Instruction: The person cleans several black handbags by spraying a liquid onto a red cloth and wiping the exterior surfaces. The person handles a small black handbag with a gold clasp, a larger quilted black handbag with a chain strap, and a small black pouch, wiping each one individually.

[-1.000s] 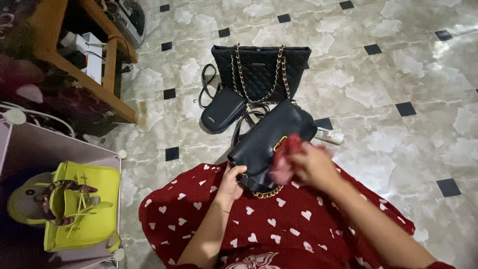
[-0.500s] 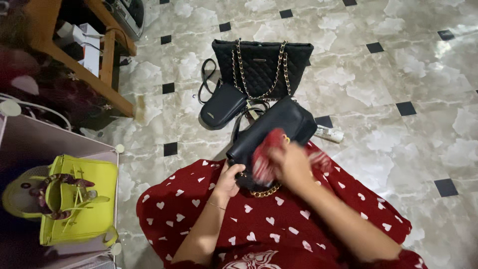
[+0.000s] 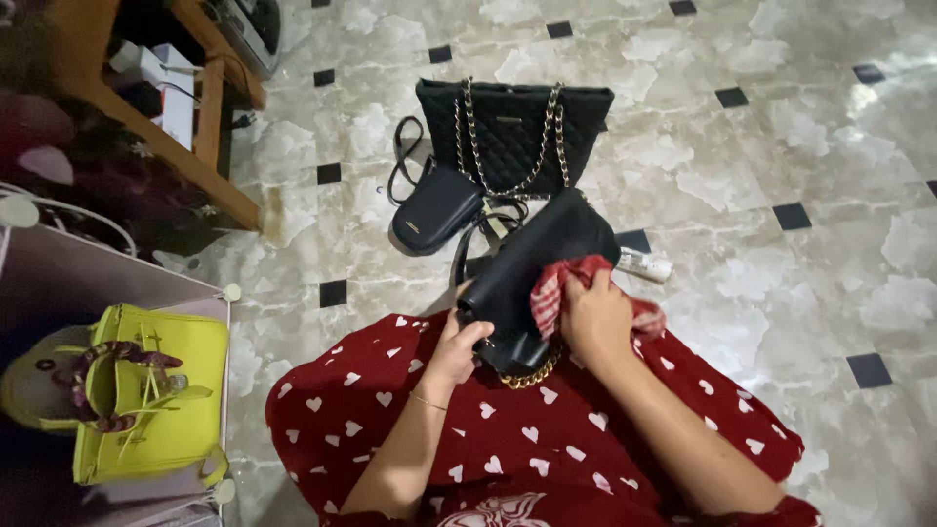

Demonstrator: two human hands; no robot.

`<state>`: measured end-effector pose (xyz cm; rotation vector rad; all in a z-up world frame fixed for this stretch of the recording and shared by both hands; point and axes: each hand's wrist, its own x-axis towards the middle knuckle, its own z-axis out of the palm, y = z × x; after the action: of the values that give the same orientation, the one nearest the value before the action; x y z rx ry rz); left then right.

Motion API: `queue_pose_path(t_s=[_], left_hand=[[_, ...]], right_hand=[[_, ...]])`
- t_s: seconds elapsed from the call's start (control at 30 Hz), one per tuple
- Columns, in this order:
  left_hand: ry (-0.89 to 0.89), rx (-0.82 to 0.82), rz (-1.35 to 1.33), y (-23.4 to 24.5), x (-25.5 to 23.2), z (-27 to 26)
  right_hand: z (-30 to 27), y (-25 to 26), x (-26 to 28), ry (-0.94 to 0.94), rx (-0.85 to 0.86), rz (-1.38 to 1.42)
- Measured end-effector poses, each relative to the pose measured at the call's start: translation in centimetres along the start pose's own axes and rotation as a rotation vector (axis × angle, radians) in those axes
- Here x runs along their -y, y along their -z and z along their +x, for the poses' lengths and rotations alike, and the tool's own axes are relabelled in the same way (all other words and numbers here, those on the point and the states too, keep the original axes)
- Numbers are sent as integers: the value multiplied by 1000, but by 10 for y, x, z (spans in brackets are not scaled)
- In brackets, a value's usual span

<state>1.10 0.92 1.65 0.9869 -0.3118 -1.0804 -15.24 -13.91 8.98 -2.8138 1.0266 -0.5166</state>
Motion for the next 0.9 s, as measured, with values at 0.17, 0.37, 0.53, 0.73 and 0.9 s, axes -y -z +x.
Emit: queue_pose_path(t_s=[0.17,0.37,0.53,0.73,0.9], left_hand=[[-55,26,-15,-3,-13,-10],[-5,-25,-17,0,-4,-8],[32,-49,-91,31,25,5],[126,30,-159,59,30,15],[171,-77,-79,35,9,5]], right_hand=[[-35,0,29,191,61,34],[-16,8,13,43,64,107],[-32,23,57,83,86,394],[23,-14,24,464,-153,330],[99,-60,-94,94,-131,64]])
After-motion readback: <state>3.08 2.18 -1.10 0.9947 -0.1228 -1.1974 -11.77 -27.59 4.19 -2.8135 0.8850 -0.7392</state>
